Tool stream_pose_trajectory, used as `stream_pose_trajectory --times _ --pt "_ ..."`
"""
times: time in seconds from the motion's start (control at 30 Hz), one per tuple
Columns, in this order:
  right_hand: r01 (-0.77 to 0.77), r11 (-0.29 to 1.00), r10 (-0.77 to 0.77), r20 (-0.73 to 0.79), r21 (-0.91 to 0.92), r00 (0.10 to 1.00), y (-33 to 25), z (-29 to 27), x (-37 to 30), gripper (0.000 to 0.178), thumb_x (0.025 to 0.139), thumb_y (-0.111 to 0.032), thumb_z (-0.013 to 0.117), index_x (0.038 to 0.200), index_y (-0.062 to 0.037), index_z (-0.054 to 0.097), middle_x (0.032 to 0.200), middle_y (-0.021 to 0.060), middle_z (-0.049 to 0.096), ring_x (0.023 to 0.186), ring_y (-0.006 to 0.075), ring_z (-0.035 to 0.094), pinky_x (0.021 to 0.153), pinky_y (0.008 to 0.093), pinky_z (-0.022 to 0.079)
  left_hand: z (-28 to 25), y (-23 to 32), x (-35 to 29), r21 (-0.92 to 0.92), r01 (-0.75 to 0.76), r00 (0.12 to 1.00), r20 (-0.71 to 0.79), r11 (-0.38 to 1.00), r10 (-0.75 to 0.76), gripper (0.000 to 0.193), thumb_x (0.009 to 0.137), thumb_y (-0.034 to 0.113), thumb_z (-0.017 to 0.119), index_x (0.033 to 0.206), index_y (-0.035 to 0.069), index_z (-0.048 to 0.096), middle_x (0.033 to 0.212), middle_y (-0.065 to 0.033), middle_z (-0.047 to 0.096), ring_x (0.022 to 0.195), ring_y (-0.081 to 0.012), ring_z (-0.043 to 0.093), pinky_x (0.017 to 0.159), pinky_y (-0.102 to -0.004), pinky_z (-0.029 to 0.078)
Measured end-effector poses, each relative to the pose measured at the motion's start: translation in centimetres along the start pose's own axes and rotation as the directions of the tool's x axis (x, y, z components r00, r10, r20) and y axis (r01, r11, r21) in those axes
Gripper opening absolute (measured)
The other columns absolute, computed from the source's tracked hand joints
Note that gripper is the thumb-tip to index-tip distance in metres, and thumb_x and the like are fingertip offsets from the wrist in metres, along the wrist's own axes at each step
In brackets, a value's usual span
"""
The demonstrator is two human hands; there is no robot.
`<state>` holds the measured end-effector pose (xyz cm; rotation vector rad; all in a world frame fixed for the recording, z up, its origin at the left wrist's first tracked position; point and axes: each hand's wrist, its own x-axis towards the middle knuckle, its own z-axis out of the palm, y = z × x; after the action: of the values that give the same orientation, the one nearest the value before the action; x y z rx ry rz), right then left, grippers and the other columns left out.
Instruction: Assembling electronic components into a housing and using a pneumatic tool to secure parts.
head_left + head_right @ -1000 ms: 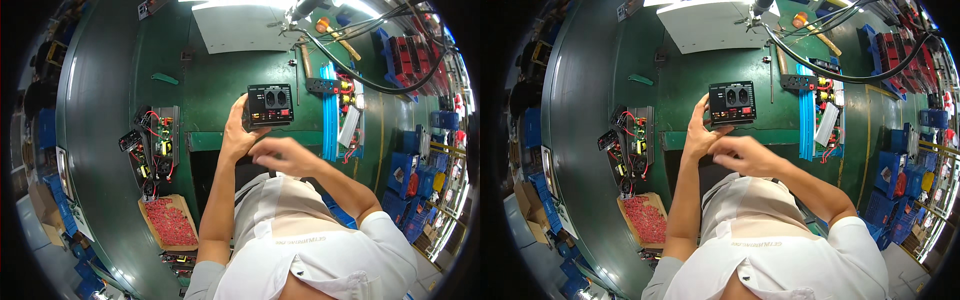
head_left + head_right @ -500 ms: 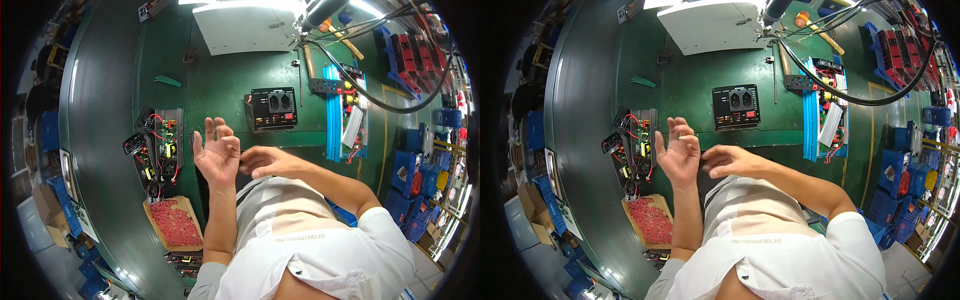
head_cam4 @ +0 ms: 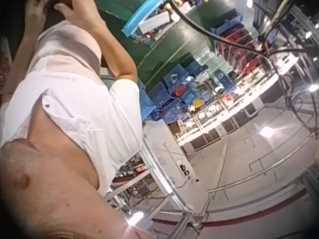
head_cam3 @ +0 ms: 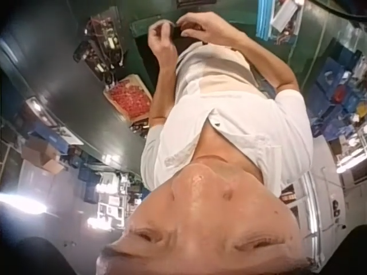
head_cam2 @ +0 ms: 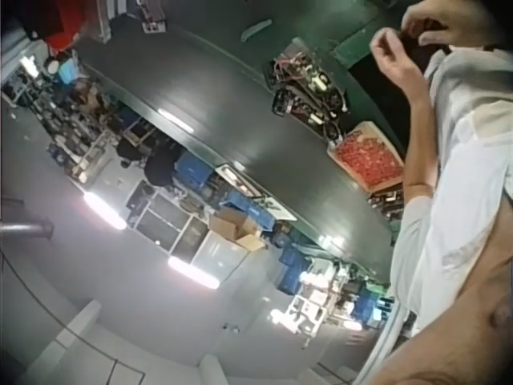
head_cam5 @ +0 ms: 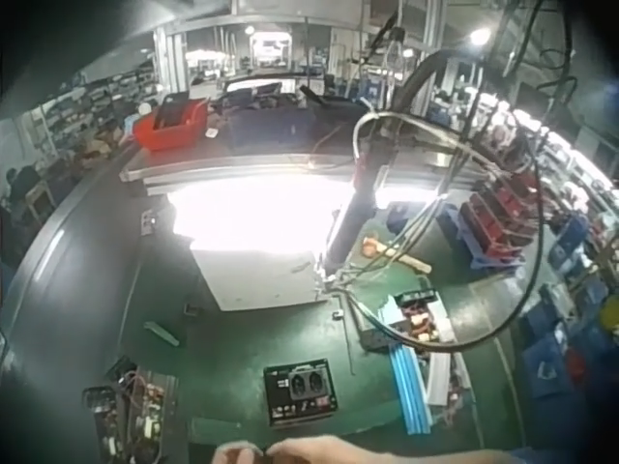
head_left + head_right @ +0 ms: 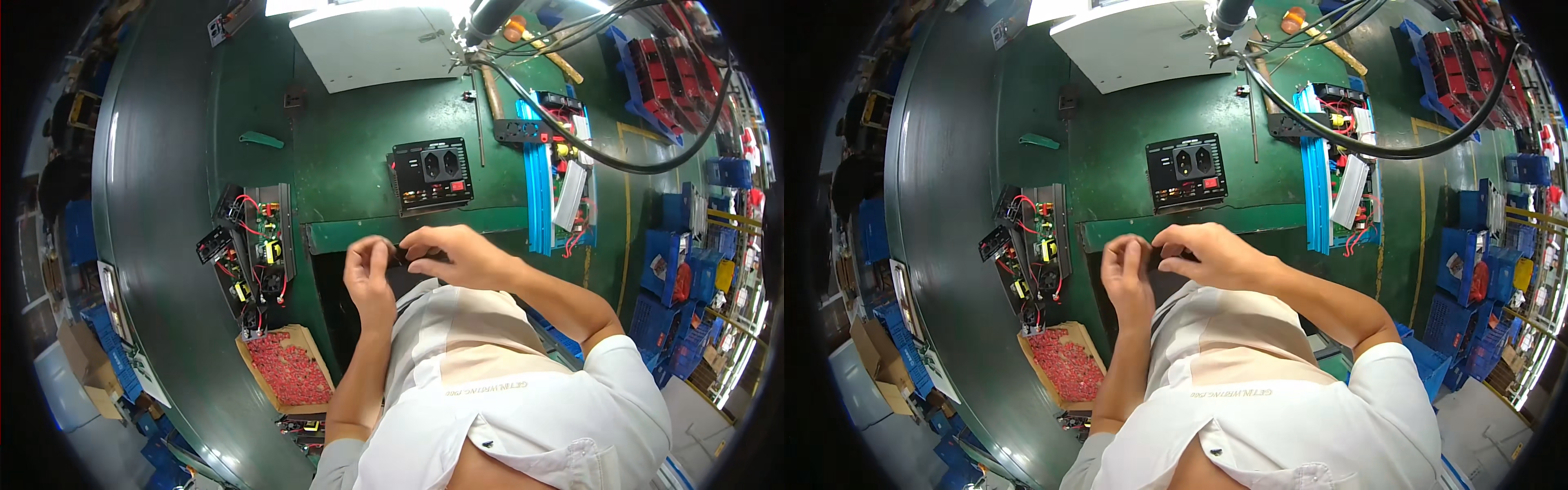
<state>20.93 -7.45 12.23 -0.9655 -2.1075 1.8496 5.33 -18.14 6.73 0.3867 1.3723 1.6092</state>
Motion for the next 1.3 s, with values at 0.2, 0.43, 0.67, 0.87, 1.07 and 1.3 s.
stream_pose_trajectory --times 0.2,0.43,0.67,0.87,1.07,1.3 --pt "0.069 0.995 -0.082 -0.201 -0.071 0.976 -0.9 -3.2 -0.4 0.025 0.09 -0.005 0.078 0.114 -0.0033 0.069 0.086 0.0064 0.073 0.069 0.0097 0.066 0.063 0.0257 0.053 -1.0 -1.2 -3.3 -0.393 0.713 0.688 0.233 0.581 -0.687 0.011 0.099 0.013 0.067 0.108 0.007 0.063 0.097 -0.0045 0.065 0.088 -0.015 0.062 0.081 -0.0294 0.05" --pt "0.155 0.988 -0.151 -0.137 0.018 0.979 -2.8 -1.6 0.5 0.022 0.089 -0.012 0.082 0.104 -0.0005 0.071 0.086 0.0064 0.073 0.073 0.0093 0.065 0.067 0.0266 0.054 0.3 5.1 4.2 -0.58 0.208 0.973 0.041 0.788 -0.227 0.005 0.101 0.011 0.064 0.106 0.009 0.064 0.097 -0.0019 0.062 0.076 -0.0107 0.055 0.058 -0.0239 0.042" --pt "-0.381 0.597 -0.184 0.583 0.706 0.791 1.3 11.1 3.9 0.083 0.092 -0.048 0.077 0.15 -0.001 0.041 0.144 0.0143 0.055 0.135 0.0235 0.051 0.114 0.0449 0.043 1.7 24.2 11.0 -0.925 -0.17 0.927 -0.033 0.34 0.374 0.012 0.097 0.015 0.063 0.09 0.005 0.066 0.082 -0.0047 0.062 0.068 -0.0136 0.055 0.067 -0.0307 0.043" --pt "-0.679 0.258 -0.248 0.726 0.688 0.641 -0.9 12.3 1.6 0.101 0.088 -0.069 0.068 0.156 -0.0026 0.034 0.152 0.0153 0.049 0.139 0.0311 0.05 0.114 0.0559 0.043 -5.7 33.5 12.1 -0.837 -0.424 0.683 -0.043 0.347 0.729 0.031 0.103 0.033 0.05 0.081 0.013 0.056 0.072 -0.0001 0.058 0.064 -0.0123 0.054 0.067 -0.0319 0.039" --pt "-0.821 0.206 -0.493 0.781 0.532 0.383 -0.8 13.9 0.9 0.117 0.079 -0.089 0.055 0.157 -0.0041 0.032 0.156 0.0224 0.043 0.139 0.0382 0.051 0.113 0.0498 0.044 -8.2 35.0 12.2 -0.789 -0.558 0.615 -0.187 0.255 0.766 0.035 0.106 0.035 0.047 0.079 0.013 0.055 0.071 0.0011 0.058 0.06 -0.0117 0.053 0.067 -0.0317 0.039" --pt "-0.761 0.409 -0.137 0.859 0.503 0.493 0.1 11.7 1.8 0.102 0.084 -0.066 0.076 0.149 0.0049 0.041 0.119 0.0133 0.067 0.103 0.0191 0.068 0.092 0.0311 0.056 -9.1 32.2 11.9 -0.737 -0.607 0.65 -0.247 0.297 0.719 0.026 0.1 0.026 0.053 0.079 0.012 0.057 0.073 0.0 0.061 0.066 -0.0143 0.06 0.066 -0.0307 0.041"
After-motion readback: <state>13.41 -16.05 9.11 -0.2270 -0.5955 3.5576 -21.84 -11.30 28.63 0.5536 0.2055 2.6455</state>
